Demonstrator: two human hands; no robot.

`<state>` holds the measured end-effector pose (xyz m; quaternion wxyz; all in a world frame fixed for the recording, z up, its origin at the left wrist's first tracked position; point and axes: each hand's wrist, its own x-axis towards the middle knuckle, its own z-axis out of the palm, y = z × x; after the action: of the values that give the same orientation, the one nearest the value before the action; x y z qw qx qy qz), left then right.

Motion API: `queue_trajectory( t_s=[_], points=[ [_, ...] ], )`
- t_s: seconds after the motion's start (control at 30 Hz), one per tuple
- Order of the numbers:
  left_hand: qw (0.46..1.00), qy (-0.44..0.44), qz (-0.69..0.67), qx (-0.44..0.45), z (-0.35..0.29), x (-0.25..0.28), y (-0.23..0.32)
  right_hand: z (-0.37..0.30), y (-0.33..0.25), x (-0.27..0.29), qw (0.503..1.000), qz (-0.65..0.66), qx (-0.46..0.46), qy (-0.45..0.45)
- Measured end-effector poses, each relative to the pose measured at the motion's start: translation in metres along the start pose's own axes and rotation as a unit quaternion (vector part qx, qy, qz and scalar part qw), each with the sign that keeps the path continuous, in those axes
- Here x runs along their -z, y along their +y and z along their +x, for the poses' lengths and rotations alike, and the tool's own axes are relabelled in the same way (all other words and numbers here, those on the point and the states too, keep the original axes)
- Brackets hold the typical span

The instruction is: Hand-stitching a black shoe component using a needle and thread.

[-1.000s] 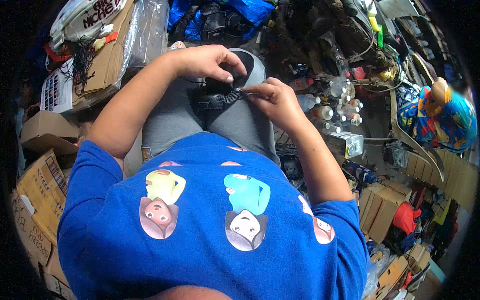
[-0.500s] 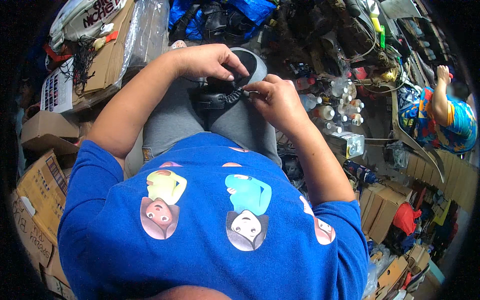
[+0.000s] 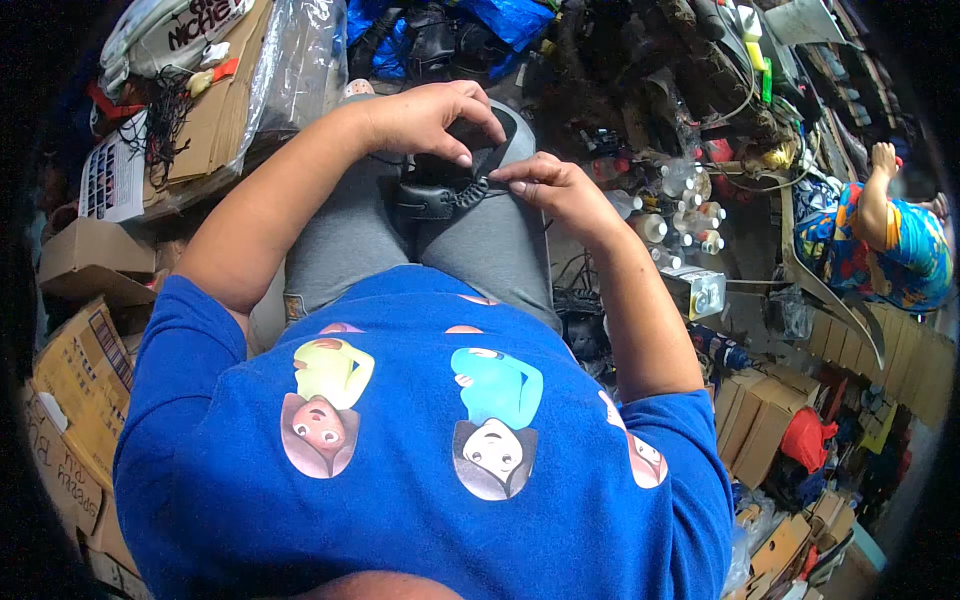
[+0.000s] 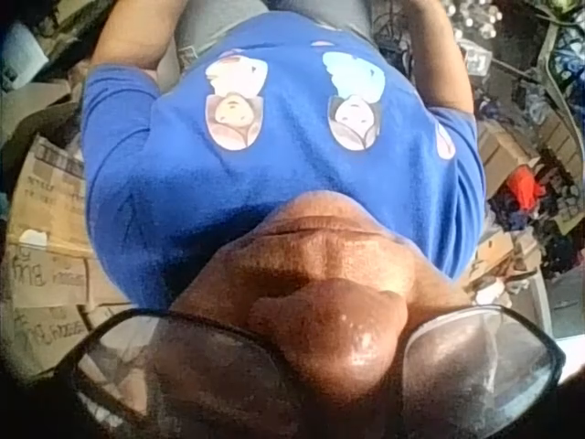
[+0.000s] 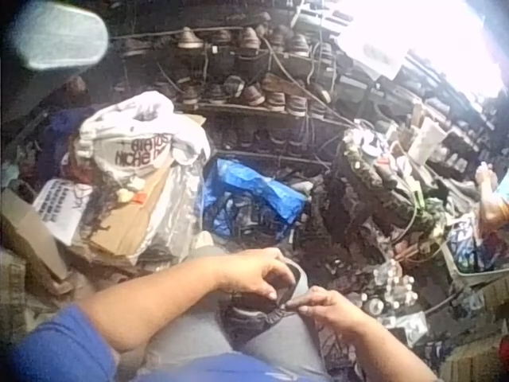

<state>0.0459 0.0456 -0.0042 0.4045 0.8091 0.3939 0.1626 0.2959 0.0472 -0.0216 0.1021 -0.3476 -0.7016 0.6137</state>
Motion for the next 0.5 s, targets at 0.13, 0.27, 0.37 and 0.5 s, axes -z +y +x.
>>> queue_trajectory(
  t_s=[0.13, 0.27, 0.37, 0.5],
  points=[
    [1.000, 0.018, 0.006, -0.001, -0.002, -0.004, -0.004, 0.003, -0.001, -0.005, 1.000, 0.014, -0.002, 0.008],
    [0.996, 0.093, 0.015, 0.000, -0.004, -0.011, -0.007, 0.004, -0.007, -0.025, 0.992, -0.076, 0.030, 0.092],
    [0.983, 0.163, 0.037, 0.083, -0.015, -0.010, 0.001, -0.002, -0.022, -0.030, 0.973, -0.167, 0.048, 0.149],
    [0.987, 0.159, 0.006, 0.016, -0.048, 0.003, -0.015, -0.009, -0.031, -0.033, 0.955, -0.248, 0.095, 0.131]
  ],
)
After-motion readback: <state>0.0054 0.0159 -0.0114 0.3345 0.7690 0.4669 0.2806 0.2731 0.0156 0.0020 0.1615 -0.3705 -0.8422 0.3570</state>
